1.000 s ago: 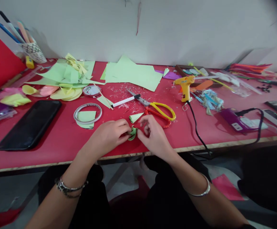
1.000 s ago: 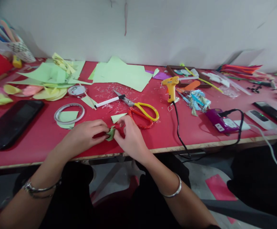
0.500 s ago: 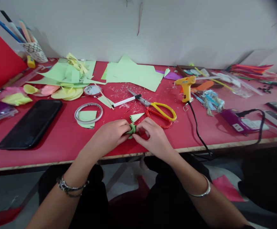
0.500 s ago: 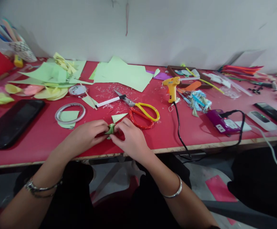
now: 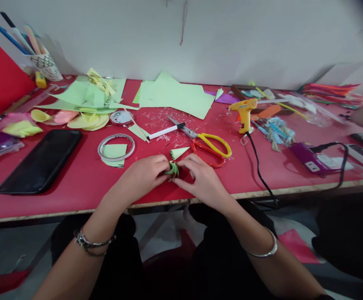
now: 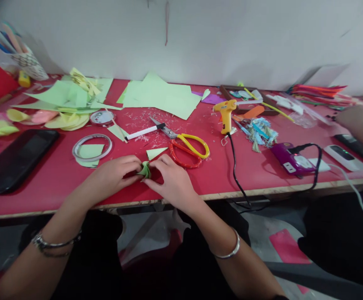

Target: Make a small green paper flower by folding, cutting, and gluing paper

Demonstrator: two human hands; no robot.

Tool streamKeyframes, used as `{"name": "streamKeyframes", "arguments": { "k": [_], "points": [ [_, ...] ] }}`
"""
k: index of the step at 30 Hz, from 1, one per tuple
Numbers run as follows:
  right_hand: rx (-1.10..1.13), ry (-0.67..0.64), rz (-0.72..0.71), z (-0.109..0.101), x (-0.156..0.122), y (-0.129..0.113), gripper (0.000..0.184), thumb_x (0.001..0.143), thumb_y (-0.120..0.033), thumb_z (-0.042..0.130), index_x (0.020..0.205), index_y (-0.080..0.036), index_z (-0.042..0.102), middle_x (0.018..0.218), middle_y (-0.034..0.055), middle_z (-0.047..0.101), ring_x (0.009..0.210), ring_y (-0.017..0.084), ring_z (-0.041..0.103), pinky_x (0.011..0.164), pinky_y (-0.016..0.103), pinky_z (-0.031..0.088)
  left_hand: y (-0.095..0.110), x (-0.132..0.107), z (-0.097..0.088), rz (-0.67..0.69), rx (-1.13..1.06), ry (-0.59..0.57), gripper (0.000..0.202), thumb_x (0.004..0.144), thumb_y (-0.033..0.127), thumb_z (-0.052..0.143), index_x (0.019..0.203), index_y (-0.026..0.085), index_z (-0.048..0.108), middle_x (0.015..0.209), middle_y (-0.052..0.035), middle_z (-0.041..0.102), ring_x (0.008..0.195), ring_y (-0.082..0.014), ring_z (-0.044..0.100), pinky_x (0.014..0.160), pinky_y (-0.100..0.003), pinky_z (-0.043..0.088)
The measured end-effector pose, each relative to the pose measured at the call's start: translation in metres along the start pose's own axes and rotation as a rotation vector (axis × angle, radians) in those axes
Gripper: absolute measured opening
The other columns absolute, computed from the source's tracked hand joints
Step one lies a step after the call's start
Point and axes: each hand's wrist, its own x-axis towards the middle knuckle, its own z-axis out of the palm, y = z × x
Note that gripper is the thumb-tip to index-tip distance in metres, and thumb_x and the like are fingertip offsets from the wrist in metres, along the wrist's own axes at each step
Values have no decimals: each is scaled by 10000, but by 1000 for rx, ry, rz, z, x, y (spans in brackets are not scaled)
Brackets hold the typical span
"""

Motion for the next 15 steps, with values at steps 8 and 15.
{"name": "streamKeyframes", "arguments": {
  "k": [8, 15],
  "points": [
    [93, -34, -33, -9, 3, 5, 121, 767, -110, 505, 810, -161, 606, 764, 10, 516, 605, 88, 465, 569, 224, 387, 0, 0, -1, -14, -9, -22, 111, 845, 196, 439, 789, 146, 521, 813, -33, 537, 719, -133, 517, 582, -225, 373],
    [208, -89, -72, -15, 3, 12, 128, 808, -178, 537, 700, -161, 604, 690, -8, 547, 640, 92, 506, 589, 221, 383, -2, -1, -2, -6, -28, -31, 99, 844, 198, 445, 805, 151, 523, 827, -33, 539, 740, -134, 520, 608, -226, 386]
  ]
}}
